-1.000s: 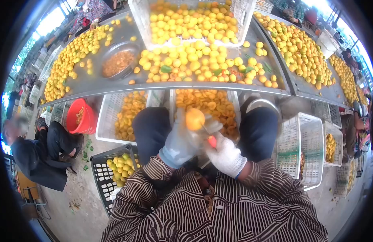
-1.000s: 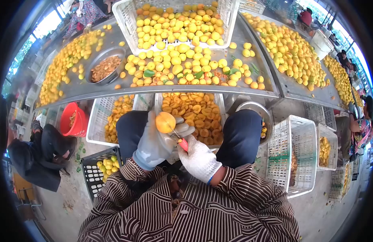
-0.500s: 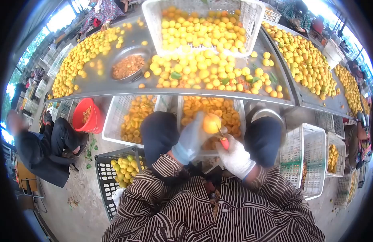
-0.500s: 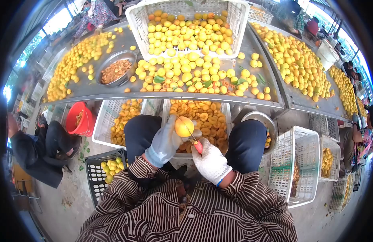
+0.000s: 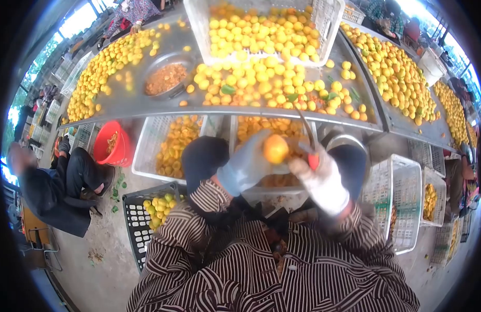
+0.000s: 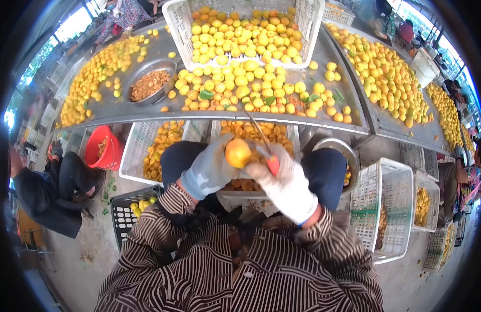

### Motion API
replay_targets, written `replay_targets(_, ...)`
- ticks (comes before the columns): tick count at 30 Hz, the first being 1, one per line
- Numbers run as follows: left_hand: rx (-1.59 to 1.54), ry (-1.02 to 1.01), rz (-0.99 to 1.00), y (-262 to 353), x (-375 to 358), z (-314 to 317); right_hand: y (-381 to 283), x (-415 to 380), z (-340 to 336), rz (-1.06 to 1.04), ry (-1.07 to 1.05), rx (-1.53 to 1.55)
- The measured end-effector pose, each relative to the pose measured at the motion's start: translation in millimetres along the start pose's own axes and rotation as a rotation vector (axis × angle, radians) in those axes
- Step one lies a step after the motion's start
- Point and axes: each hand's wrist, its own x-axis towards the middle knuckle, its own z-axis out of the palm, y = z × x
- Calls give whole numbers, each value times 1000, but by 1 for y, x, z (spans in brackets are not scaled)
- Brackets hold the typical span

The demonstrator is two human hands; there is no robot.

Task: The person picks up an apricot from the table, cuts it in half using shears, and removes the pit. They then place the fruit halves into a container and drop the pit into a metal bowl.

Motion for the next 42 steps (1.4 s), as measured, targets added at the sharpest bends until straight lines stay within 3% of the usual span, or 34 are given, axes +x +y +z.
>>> replay_targets(1, 576, 67, 218, 13, -9, 8, 1, 7, 0, -45, -2, 16)
replay_targets(2, 680, 117, 182, 29, -8, 16, 2, 12, 2, -90, -5, 33)
replay_targets(4, 632, -11, 157, 55, -1, 19, -14, 16, 0, -33, -124, 238)
replay_targets(5, 650, 25, 388, 40, 7, 11, -21, 19, -3, -7, -155, 273)
replay_targets(6, 651, 22, 383, 54, 7, 9, -25, 22, -5, 17, -183, 309)
replay_targets(7, 444, -59, -31, 81, 5, 8, -29, 24, -7, 17, -179, 313)
replay_targets(8, 226, -136, -437, 96, 4, 8, -33, 26, -8, -55, -122, 100)
replay_targets(9, 357, -53, -346, 95, 7, 17, -36, 27, -8, -125, -64, -114)
replay_targets(13, 422, -24, -408, 119, 5, 21, -28, 30, 3, -203, -26, -28)
replay_targets(22, 948, 464, 825, 40, 14, 27, -42, 23, 22, -116, 169, 69)
replay_targets(26, 773, 423, 674, 24, 10, 27, -42, 21, 29, -177, 226, 194)
replay_targets(28, 1303, 668, 905, 23, 11, 32, -40, 18, 30, -77, 231, 160)
replay_targets(30, 1254, 620, 912, 34, 9, 38, -34, 18, 33, -95, 217, 232)
replay_targets(32, 902, 417, 702, 36, 10, 38, -34, 18, 35, 14, 232, 432)
replay_targets(33, 993, 446, 594, 36, 7, 45, -35, 19, 30, 181, 161, 540)
replay_targets(34, 994, 442, 601, 38, 5, 47, -33, 20, 27, 175, 166, 540)
replay_targets(36, 710, 290, 596, 42, 1, 47, -24, 22, 23, 342, 13, 1112)
replay_targets(38, 293, 304, 442, 39, 5, 35, -4, 24, 11, 414, -39, 1189)
replay_targets(40, 158, 165, 225, 48, 0, 20, 5, 24, 6, 395, -226, 1461)
replay_targets(41, 155, 167, 221, 49, -2, 18, 7, 22, 3, 407, -212, 1393)
replay_targets(42, -135, 70, 82, 51, -3, 16, 4, 21, 2, 413, -214, 1393)
